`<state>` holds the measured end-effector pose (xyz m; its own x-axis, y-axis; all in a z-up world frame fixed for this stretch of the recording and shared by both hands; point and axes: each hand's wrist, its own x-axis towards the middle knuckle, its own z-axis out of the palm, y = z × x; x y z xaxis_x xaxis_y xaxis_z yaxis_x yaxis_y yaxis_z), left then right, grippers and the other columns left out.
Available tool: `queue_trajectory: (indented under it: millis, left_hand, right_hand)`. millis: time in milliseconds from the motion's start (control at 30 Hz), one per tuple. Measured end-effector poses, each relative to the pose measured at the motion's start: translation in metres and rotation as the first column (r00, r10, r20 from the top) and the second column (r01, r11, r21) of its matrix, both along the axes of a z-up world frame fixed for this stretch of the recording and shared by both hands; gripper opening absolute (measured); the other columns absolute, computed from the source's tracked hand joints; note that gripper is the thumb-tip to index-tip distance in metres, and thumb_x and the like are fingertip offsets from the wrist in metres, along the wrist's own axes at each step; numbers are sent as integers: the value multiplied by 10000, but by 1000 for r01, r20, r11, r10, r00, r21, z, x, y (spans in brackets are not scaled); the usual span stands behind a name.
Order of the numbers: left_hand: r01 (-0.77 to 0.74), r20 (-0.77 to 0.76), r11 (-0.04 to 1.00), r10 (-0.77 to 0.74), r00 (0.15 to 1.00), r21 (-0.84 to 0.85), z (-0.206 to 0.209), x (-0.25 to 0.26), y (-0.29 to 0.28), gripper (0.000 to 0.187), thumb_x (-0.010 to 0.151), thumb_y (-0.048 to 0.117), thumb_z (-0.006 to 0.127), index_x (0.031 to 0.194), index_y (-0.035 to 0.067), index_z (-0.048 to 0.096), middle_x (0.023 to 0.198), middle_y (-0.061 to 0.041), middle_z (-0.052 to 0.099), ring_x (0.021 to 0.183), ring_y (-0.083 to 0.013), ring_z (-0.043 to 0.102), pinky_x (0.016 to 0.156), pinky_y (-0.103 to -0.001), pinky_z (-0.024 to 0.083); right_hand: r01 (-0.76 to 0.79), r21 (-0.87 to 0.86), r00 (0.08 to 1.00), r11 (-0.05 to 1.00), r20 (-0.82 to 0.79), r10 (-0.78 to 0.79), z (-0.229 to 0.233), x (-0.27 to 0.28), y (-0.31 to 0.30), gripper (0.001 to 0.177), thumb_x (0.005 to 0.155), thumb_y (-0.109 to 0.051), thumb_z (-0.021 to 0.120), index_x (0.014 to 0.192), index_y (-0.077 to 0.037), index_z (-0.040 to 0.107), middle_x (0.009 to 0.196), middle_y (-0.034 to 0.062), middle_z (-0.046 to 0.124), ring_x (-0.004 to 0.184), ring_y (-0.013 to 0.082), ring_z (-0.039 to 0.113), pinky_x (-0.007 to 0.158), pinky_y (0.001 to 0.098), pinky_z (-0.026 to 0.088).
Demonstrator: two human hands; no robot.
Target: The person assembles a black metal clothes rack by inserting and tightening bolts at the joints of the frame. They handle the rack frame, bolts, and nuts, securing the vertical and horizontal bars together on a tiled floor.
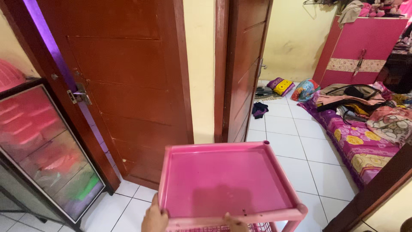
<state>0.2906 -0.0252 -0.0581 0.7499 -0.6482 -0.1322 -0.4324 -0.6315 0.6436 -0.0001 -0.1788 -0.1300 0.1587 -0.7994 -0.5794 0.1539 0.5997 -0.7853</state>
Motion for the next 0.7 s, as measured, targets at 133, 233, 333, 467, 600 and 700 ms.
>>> queue_trajectory:
  millis: [133, 233, 333, 467, 600, 700]
  left_hand:
    - [73, -6, 996, -73, 997, 41, 53, 17, -13, 799, 916, 201, 582, 1661, 310, 313, 1183, -156, 813, 1062, -375, 820, 1010, -518, 625]
    - [-161, -3, 984, 162, 987, 74, 70, 13, -18, 608, 909, 368, 686, 1507, 319, 587, 1181, -136, 831, 1119, -368, 779, 1017, -512, 617]
    - [-346, -202, 930, 366, 909, 128, 58, 17, -28, 813, 805, 436, 832, 1529, 207, 540, 1190, -181, 788, 1122, -373, 740, 997, -502, 590]
    - [-249, -419, 960, 281, 864, 130, 20, 42, -24, 539, 824, 439, 825, 1197, 53, 857, 1095, -199, 836, 1016, -333, 820, 958, -435, 633]
    - [-242, -424, 970, 212, 881, -19, -10, 74, -19, 465, 782, 354, 849, 1159, 83, 868, 1015, -176, 879, 909, -310, 849, 840, -389, 646]
    - [-255, -409, 965, 205, 889, -70, -11, 97, -28, 446, 804, 349, 849, 1173, 99, 870, 976, -190, 850, 830, -313, 839, 716, -417, 651]
  right_hand:
    - [-69, -207, 931, 976, -364, -11, 23, -52, -39, 425, 821, -238, 853, 1040, 105, 730, 875, 240, 743, 734, 324, 705, 658, 440, 585]
    - [-6, -460, 482, 888, -779, -400, 60, -146, -85, 460, 820, -273, 844, 1076, 91, 724, 911, 244, 742, 768, 333, 705, 678, 455, 589]
    - [65, -398, 479, 915, -792, -379, 66, -180, -97, 496, 820, -308, 835, 1112, 76, 718, 948, 248, 741, 801, 342, 705, 698, 469, 594]
    - [194, -225, 744, 955, -601, -293, 74, -182, -95, 546, 819, -355, 822, 1160, 57, 710, 997, 253, 740, 846, 354, 706, 724, 488, 600]
    - [285, -145, 831, 948, -456, -319, 78, -168, -96, 596, 819, -402, 809, 1208, 37, 703, 1045, 259, 739, 890, 367, 706, 750, 507, 606]
    - [324, -103, 867, 940, -366, -339, 72, -151, -96, 635, 819, -437, 800, 1244, 23, 697, 1082, 263, 738, 924, 376, 706, 770, 522, 611]
